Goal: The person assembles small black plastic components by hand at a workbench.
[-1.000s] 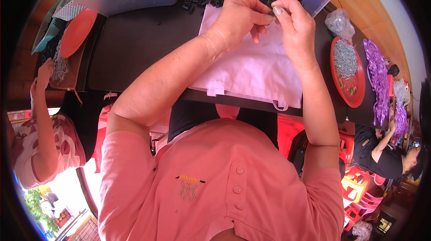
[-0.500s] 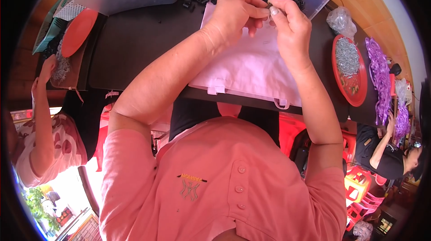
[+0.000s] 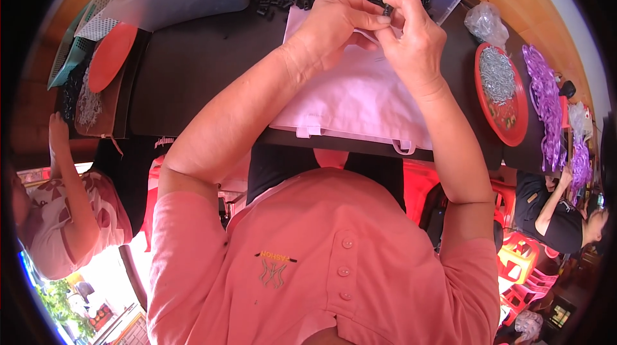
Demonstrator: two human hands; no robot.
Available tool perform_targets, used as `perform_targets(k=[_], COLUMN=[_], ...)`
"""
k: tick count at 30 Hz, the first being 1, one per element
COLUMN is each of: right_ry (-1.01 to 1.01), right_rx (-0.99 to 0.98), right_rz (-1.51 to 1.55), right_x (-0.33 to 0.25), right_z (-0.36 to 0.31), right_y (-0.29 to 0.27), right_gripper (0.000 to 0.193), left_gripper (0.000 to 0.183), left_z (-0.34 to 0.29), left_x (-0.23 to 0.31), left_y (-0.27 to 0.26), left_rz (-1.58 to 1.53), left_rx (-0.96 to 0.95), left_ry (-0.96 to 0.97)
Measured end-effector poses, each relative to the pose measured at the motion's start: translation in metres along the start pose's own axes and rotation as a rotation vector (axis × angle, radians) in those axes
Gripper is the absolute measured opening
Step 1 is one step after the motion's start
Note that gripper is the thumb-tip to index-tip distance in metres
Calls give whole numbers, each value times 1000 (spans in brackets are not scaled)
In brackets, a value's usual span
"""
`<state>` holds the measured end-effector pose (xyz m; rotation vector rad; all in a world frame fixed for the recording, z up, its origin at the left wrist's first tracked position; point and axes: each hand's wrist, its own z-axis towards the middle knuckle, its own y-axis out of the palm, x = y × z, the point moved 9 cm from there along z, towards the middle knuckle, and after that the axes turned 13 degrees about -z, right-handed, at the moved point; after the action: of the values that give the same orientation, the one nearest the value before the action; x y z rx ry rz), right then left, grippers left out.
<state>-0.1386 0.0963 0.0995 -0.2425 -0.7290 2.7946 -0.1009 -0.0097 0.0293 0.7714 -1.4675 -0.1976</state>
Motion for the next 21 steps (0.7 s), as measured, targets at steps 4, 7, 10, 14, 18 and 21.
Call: perform_targets(k=[4,7,10,14,18,21], right_ry=[-33,-66,-87,-79,-94,-71], right_rx=[-15,-7,-14,-23,-23,-32], right_rz=[-53,-67,-41,-5,12,47], right_x=[-5,-6,-8,-8,-6,-5], right_z=[0,-1,-1,6,6,6], right_y=[-2,-3,-9,-16,-16,-13], right_gripper=[25,26,26,24,22,21], left_gripper=[16,15,14,19,23,20], left_z=[4,3,0,1,2,-1], left_x=[1,3,4,-2,-6,-1], left_y=[-2,1,3,10,16,19], left_rz=[34,80,109,-83,-265,-269], left_rx=[-20,-31,-19,-169,-259,-238], left_ry=[56,94,84,-30,-107,-88])
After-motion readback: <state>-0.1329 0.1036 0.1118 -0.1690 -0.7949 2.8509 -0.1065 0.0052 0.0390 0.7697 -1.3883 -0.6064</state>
